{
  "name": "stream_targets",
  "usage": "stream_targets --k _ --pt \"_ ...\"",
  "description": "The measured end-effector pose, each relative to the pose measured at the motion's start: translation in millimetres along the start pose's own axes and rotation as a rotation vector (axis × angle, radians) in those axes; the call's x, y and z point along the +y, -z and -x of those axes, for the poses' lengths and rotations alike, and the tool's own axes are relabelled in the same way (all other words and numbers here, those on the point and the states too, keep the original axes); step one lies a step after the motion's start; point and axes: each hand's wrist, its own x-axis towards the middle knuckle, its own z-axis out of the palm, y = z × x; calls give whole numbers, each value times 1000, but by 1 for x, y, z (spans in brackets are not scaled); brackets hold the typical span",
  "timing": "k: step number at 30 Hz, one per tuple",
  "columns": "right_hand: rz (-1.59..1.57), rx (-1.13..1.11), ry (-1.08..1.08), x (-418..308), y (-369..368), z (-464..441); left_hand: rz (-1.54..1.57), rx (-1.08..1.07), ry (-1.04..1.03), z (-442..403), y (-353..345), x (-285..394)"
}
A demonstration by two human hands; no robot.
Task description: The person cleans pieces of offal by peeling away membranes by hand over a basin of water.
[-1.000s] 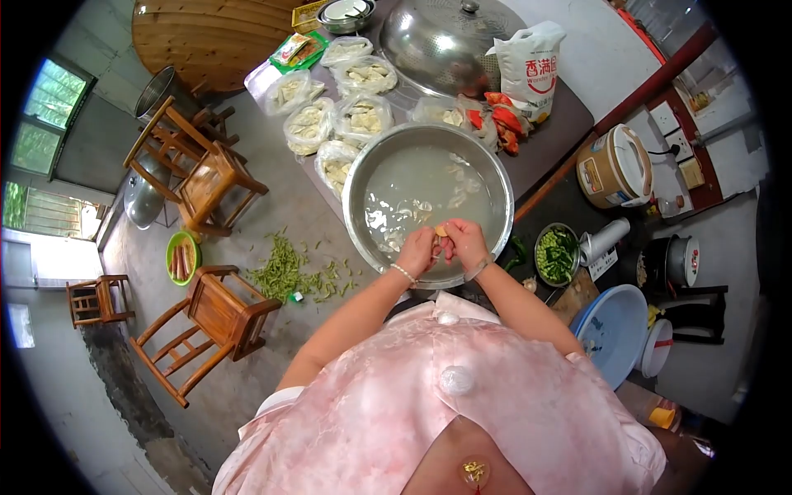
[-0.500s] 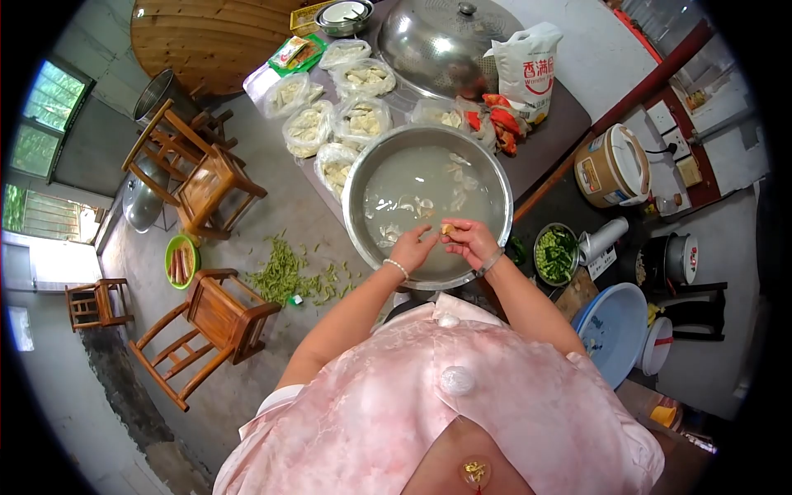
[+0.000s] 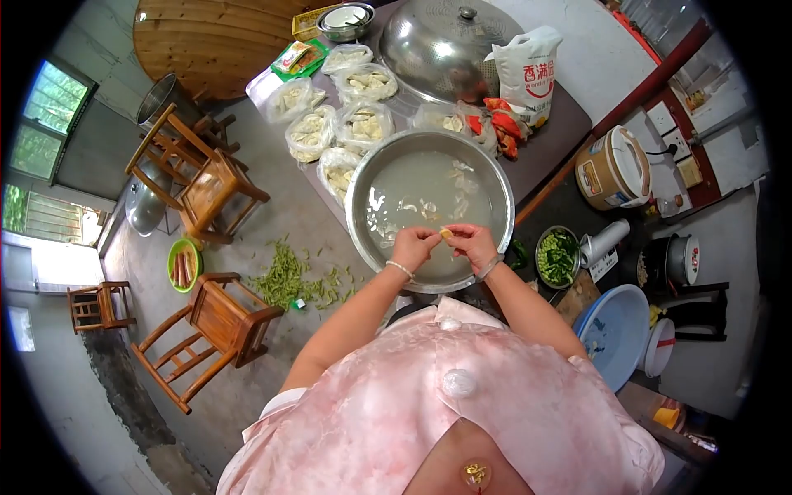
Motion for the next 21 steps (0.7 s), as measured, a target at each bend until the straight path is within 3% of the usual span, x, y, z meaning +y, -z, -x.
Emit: stream_targets --k 10,21 --pt "134 24 120 -11 -18 9 271 16 150 0 -2 -8" --pt "6 -1 112 -4 -10 10 194 26 78 13 -4 6"
